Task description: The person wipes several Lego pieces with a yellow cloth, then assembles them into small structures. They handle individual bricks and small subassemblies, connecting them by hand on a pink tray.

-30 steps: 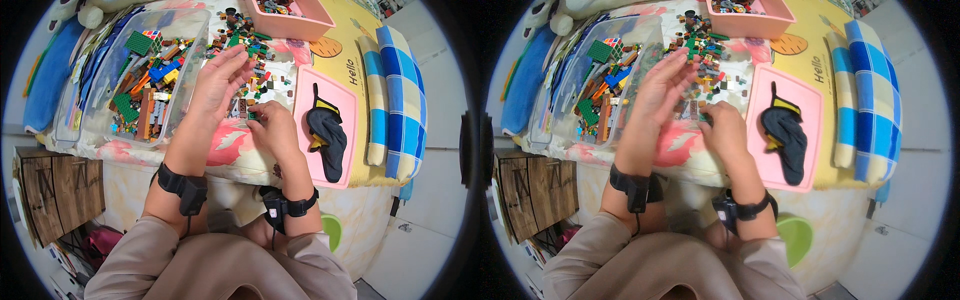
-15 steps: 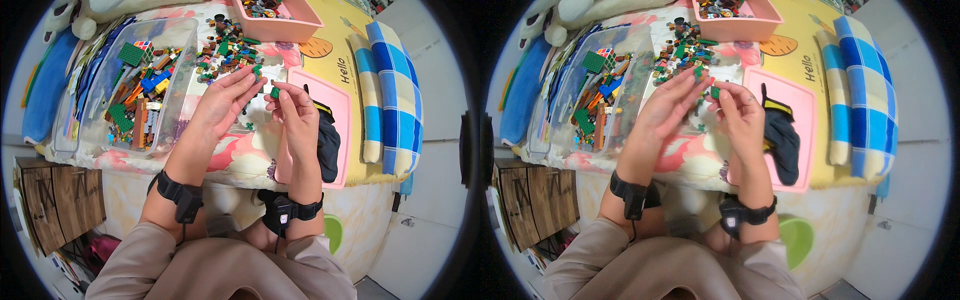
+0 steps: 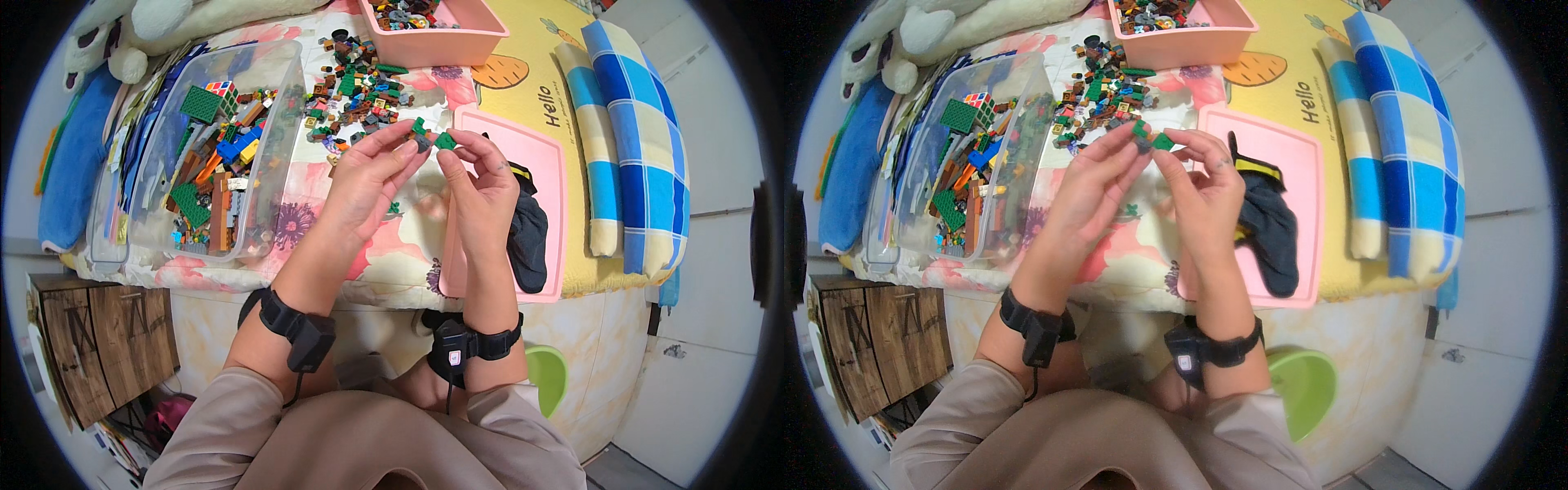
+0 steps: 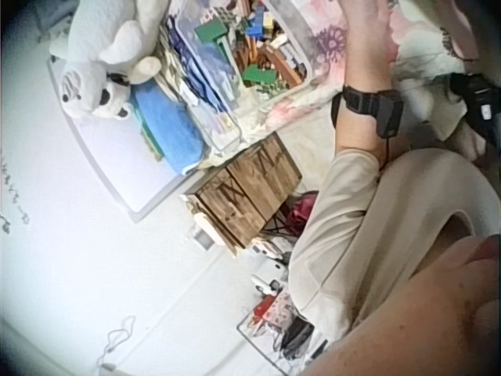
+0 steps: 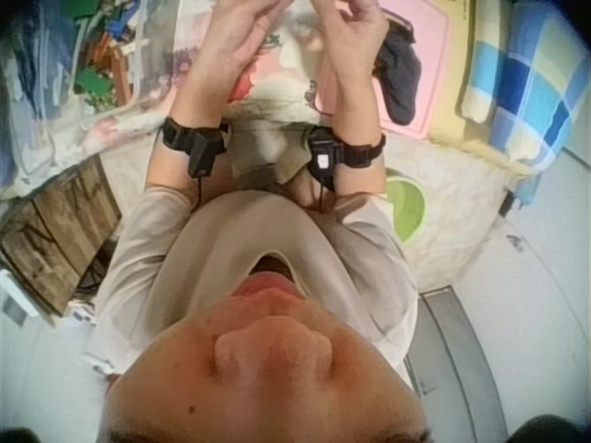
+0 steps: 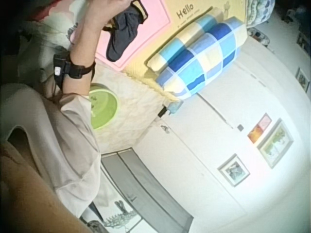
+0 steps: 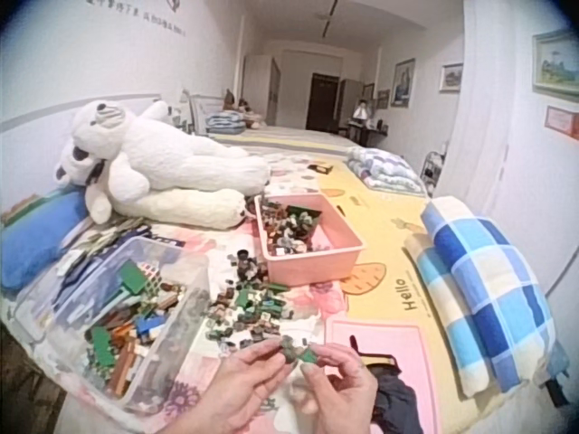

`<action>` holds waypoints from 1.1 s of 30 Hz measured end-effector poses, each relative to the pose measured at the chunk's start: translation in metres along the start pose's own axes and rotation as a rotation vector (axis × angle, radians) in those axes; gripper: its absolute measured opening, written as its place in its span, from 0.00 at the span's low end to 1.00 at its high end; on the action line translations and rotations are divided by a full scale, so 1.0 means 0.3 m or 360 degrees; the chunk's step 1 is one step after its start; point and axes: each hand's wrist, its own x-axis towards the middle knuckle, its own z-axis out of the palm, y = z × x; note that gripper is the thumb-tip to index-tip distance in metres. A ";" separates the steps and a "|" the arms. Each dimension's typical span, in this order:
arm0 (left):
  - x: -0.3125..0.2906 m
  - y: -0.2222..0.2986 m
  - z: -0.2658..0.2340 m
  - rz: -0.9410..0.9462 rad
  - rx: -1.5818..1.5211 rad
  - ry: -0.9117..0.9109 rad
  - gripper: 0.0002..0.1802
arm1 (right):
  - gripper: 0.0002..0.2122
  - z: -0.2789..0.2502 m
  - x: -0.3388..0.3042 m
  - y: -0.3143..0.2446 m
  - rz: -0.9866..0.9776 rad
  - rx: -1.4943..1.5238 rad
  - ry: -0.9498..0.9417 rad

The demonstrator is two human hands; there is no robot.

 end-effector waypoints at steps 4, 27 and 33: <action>-0.006 -0.012 0.001 -0.0006 -0.0057 0.0005 0.17 | 0.11 0.007 0.006 0.021 -0.0023 0.0071 -0.0041; -0.004 -0.024 -0.003 0.0210 0.0294 -0.0054 0.17 | 0.11 -0.013 0.004 0.002 0.0113 0.0198 -0.0033; -0.011 -0.001 -0.001 0.0131 0.0345 -0.0093 0.15 | 0.11 -0.027 0.012 0.010 -0.0019 0.0102 -0.0105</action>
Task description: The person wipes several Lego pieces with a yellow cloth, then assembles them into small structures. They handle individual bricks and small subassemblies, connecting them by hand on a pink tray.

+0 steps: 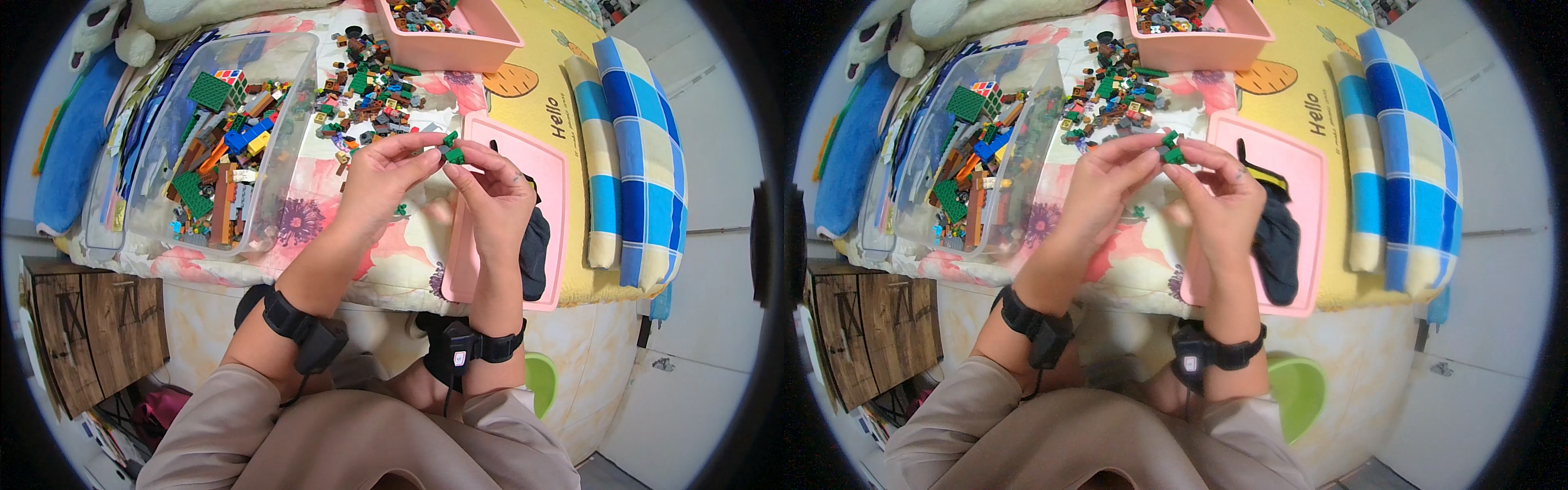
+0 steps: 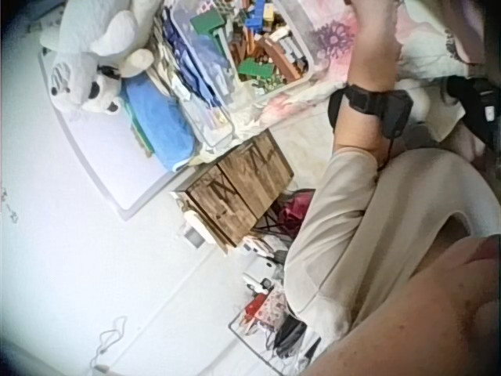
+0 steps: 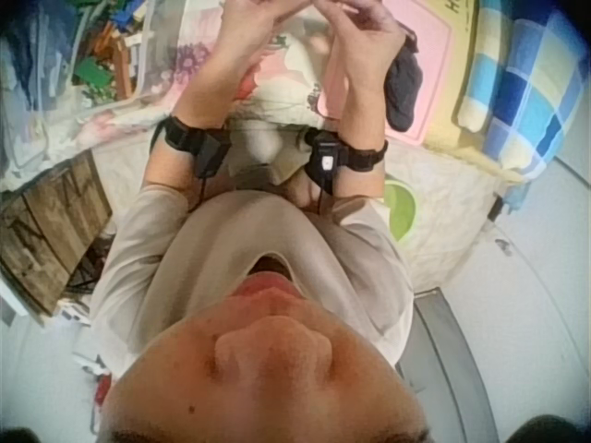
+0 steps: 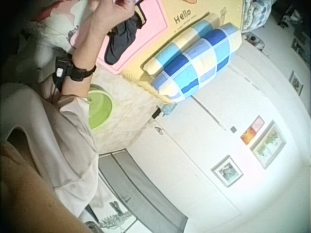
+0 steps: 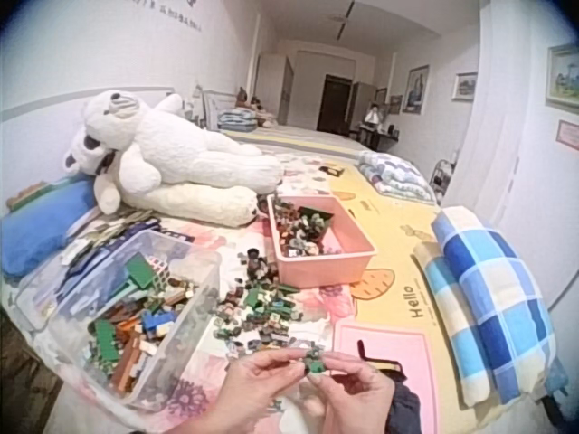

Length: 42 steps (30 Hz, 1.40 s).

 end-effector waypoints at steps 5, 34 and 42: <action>-0.004 0.016 0.005 -0.0109 -0.0058 -0.0089 0.12 | 0.12 -0.012 0.006 0.007 -0.0147 -0.0406 -0.0049; -0.003 0.038 -0.016 -0.0647 -0.0187 -0.0423 0.16 | 0.22 -0.018 0.020 -0.038 -0.0742 -0.1104 -0.0182; 0.000 0.019 -0.007 -0.0560 -0.0217 -0.0218 0.15 | 0.25 -0.005 0.014 -0.023 -0.0541 -0.1049 -0.0203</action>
